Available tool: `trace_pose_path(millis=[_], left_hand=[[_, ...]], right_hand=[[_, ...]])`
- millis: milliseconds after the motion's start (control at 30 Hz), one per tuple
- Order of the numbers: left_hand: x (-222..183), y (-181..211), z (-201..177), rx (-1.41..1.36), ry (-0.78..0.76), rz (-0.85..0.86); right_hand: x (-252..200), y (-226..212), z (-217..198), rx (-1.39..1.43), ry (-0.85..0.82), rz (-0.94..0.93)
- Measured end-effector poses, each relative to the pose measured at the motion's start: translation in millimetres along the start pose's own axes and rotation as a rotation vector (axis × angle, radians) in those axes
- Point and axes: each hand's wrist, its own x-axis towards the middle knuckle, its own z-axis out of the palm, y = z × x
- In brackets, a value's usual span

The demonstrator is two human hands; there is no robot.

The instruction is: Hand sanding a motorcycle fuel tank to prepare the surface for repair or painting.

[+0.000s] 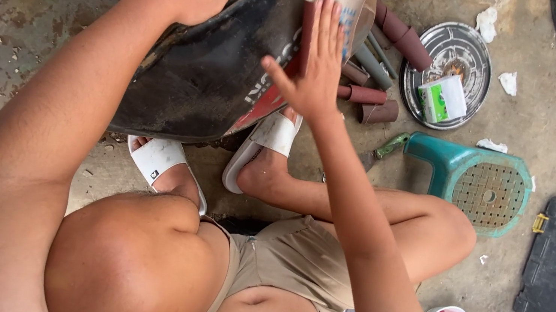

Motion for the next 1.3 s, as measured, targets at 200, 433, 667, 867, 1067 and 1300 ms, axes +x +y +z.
trace_pose_path(millis=[200, 433, 667, 867, 1067, 1300], left_hand=[[-1, 0, -3, -0.043, -0.005, 0.015], [-1, 0, -6, -0.062, -0.113, -0.024], [0, -1, -2, 0.014, -0.083, -0.015], [3, 4, -13, -0.030, -0.141, -0.058], [4, 4, -10, -0.044, -0.178, -0.084], [5, 9, -22, -0.068, -0.205, -0.092]], right_hand=[[-73, -44, 32, -0.086, -0.220, -0.043], [-104, -90, 12, 0.068, -0.330, 0.075], [-25, -34, -12, 0.090, 0.029, 0.109], [-52, -57, -1, 0.040, -0.025, 0.055], [-15, -37, -5, 0.046, -0.023, 0.089], [-34, -53, 4, -0.008, -0.006, 0.036]])
